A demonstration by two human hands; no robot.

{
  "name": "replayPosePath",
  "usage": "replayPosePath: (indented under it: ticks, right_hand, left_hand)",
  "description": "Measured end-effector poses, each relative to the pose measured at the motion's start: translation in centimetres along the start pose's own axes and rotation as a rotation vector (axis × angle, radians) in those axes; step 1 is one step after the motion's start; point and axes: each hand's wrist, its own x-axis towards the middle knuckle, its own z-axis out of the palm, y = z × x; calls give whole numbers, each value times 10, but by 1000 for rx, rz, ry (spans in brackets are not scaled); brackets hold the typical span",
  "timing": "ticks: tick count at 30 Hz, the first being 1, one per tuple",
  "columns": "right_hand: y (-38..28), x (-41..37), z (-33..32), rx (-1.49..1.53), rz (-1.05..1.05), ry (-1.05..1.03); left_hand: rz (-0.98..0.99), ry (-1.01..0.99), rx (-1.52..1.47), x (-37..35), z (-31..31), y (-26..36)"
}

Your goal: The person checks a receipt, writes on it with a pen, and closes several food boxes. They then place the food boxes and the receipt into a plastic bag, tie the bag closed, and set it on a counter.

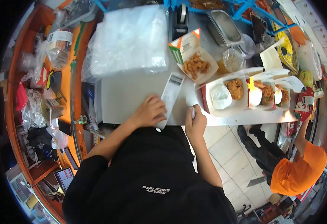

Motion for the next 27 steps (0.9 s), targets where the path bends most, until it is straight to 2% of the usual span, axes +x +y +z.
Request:
replayPosePath:
  ticks: [2, 3, 4, 5, 6, 9, 10, 12, 13, 14, 17, 18, 20, 24, 26, 27]
  right_hand:
    - [-25, 9, 8, -406, 46, -281]
    - [-16, 10, 21, -449, -47, -336]
    - [-24, 13, 37, -473, -41, -420]
    - [-29, 14, 55, -425, -140, -426]
    - [-31, 15, 71, -380, -242, -439]
    - [-41, 33, 115, -394, -289, -383]
    - [-53, 41, 120, -393, -307, -376]
    - [-78, 58, 128, -433, -491, -174]
    - [-81, 66, 140, -471, -571, -178]
    - [-86, 74, 152, -472, -580, -177]
    - [-80, 105, 194, -548, -920, -277]
    - [-77, 116, 200, -551, -926, -270]
    - [-77, 134, 207, -667, -949, -410]
    - [-97, 129, 195, -553, -896, -317]
    - [-120, 122, 190, -477, -715, -273]
    - [-139, 114, 180, -400, -653, -221]
  left_hand:
    - [-176, 45, -39, -33, -14, -7]
    - [-162, 42, -19, -44, -31, -10]
    - [-274, 99, 36, -53, -50, -12]
    - [-388, 161, 85, -58, -63, -12]
    - [-382, 167, 92, -61, -66, -13]
    - [-210, 5, 187, -74, -55, -23]
    - [-207, 19, 200, -77, -50, -27]
    - [-336, 122, 235, -74, -53, -34]
    - [-421, 191, 216, -74, -61, -39]
    - [-422, 201, 219, -76, -69, -42]
    - [-410, 156, 209, -83, -83, -51]
    - [-407, 167, 196, -88, -83, -52]
    - [-391, 177, 188, -90, -90, -63]
    - [-428, 228, 224, -78, -100, -91]
    - [-432, 225, 254, -71, -101, -100]
    - [-500, 136, 253, -71, -102, -102]
